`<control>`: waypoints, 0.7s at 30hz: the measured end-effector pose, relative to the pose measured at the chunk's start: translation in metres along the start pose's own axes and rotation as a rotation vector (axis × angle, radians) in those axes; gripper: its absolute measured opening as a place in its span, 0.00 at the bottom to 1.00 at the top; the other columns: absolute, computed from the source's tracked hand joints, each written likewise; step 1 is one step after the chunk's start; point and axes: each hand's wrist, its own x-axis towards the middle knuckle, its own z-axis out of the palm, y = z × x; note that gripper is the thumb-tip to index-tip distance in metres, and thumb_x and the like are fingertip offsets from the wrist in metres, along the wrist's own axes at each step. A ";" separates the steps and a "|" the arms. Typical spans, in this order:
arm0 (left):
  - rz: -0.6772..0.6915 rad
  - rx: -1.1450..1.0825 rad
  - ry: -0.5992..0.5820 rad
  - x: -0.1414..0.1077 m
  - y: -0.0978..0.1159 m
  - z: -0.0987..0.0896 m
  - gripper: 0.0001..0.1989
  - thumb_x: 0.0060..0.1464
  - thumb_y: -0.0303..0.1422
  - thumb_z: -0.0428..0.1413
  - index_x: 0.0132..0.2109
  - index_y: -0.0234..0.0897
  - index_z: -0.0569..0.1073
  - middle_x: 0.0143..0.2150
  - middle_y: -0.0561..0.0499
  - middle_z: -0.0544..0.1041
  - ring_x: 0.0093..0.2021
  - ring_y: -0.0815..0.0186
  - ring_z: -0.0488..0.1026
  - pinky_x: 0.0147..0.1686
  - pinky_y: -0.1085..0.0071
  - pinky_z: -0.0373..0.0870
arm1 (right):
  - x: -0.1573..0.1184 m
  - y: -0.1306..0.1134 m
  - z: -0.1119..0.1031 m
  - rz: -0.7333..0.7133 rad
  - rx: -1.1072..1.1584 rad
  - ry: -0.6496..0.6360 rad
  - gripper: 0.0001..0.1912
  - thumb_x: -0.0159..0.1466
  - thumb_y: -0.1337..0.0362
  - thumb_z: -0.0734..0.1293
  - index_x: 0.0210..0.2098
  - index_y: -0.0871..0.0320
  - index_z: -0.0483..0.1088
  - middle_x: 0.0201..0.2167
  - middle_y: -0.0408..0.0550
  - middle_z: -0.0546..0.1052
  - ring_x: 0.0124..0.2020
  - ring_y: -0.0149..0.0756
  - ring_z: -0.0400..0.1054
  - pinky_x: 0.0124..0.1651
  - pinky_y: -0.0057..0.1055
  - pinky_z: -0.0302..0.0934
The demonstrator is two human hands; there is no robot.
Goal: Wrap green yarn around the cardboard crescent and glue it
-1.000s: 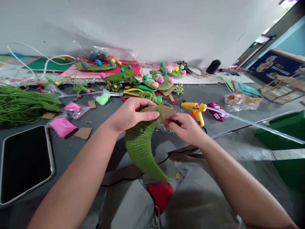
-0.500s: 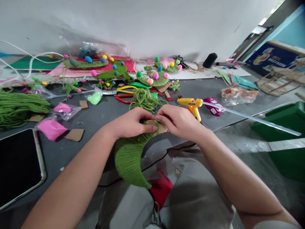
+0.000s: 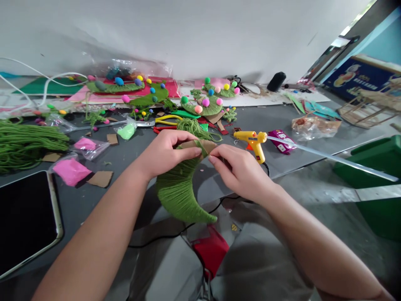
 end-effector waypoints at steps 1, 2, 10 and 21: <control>-0.002 -0.046 0.034 0.000 0.000 0.000 0.15 0.52 0.40 0.64 0.43 0.34 0.80 0.35 0.50 0.79 0.34 0.67 0.72 0.33 0.74 0.67 | 0.000 0.000 0.001 0.013 0.024 0.009 0.08 0.71 0.64 0.59 0.37 0.58 0.67 0.34 0.46 0.74 0.33 0.32 0.64 0.35 0.29 0.54; -0.002 -0.095 0.065 -0.001 0.000 0.001 0.15 0.51 0.39 0.65 0.43 0.34 0.80 0.36 0.50 0.80 0.34 0.66 0.73 0.33 0.74 0.68 | 0.000 0.001 0.001 0.026 0.051 0.020 0.08 0.71 0.64 0.59 0.36 0.58 0.68 0.32 0.45 0.73 0.32 0.31 0.64 0.35 0.29 0.53; -0.020 -0.399 0.084 -0.002 -0.005 0.005 0.10 0.51 0.35 0.67 0.40 0.37 0.80 0.35 0.52 0.81 0.33 0.69 0.75 0.33 0.76 0.71 | 0.006 0.018 0.006 0.056 0.298 0.008 0.11 0.71 0.63 0.61 0.34 0.59 0.70 0.30 0.42 0.73 0.30 0.28 0.64 0.35 0.27 0.57; -0.086 0.086 -0.413 -0.002 -0.001 0.007 0.14 0.56 0.43 0.61 0.39 0.37 0.81 0.30 0.55 0.75 0.29 0.72 0.65 0.28 0.76 0.59 | 0.019 0.033 0.000 -0.145 0.211 -0.124 0.10 0.71 0.64 0.61 0.38 0.60 0.72 0.35 0.45 0.77 0.35 0.30 0.69 0.40 0.27 0.60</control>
